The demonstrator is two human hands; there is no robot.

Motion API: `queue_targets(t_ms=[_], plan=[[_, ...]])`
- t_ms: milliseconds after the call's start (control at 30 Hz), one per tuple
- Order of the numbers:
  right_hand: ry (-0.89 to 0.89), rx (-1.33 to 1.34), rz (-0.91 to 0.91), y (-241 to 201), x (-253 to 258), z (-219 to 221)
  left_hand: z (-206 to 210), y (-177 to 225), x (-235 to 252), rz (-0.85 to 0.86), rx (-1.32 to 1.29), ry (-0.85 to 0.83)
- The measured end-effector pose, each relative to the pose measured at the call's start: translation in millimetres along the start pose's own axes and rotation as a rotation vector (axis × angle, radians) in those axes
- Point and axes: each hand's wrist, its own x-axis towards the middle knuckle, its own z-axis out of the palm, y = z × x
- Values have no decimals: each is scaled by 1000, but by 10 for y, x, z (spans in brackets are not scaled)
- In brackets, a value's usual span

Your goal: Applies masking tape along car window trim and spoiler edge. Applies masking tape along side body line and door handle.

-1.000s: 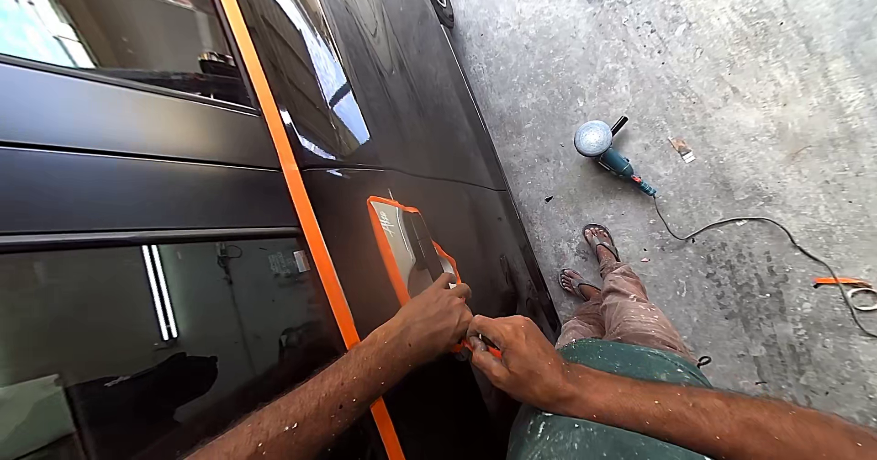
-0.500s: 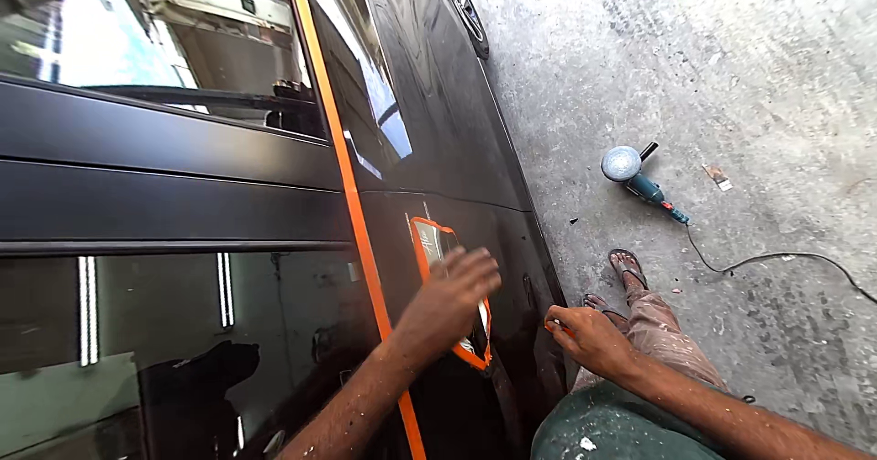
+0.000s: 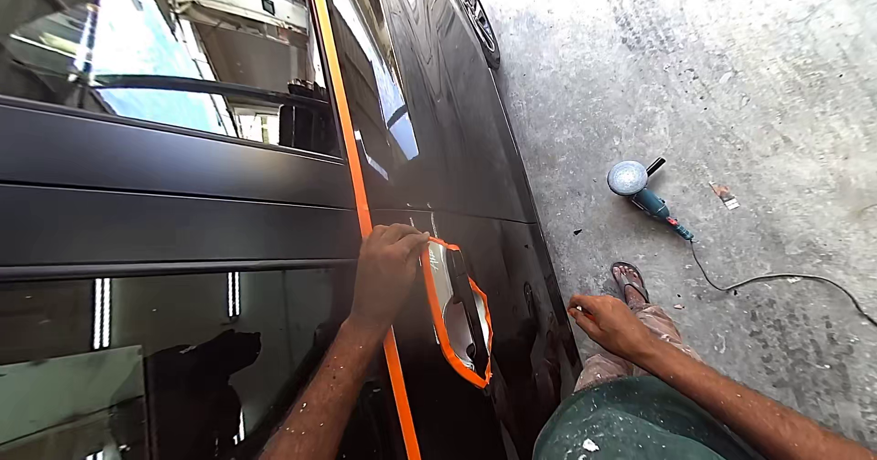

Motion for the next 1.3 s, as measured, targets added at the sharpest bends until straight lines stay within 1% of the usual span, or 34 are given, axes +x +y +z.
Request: queue_targets(t_ms=[67, 133, 267, 333, 400, 467, 567, 700, 800, 867, 1067, 1167, 1300], plan=[[2, 10, 20, 54, 45, -71, 14, 37, 77, -44, 3, -4], [1, -4, 31, 91, 82, -130, 2, 43, 153, -47, 9, -54], [10, -18, 17, 194, 132, -246, -111, -129, 182, 84, -100, -184], [18, -24, 28, 273, 145, -315, -197, -144, 190, 88, -150, -180], [-10, -28, 44, 340, 181, -373, -227, -146, 165, 88, -100, -149], [-9, -38, 54, 417, 224, -375, -170, -119, 71, 111, -6, -161], [-25, -54, 62, 461, 246, -448, -26, 81, -259, 89, 65, -167], [-20, -83, 43, 544, 291, -537, 48, 554, -932, -18, 75, -155], [-44, -89, 69, 551, 335, -610, 146, 947, -1397, -66, 95, -231], [-49, -99, 71, 542, 375, -638, 273, 1107, -1585, -112, 148, -237], [-106, -147, 53, 553, 473, -684, 476, 1383, -1628, -261, 229, -169], [-111, -151, 59, 549, 471, -708, 529, 1404, -1675, -270, 221, -117], [-126, -168, 55, 617, 437, -724, 574, 1417, -1719, -289, 244, -119]])
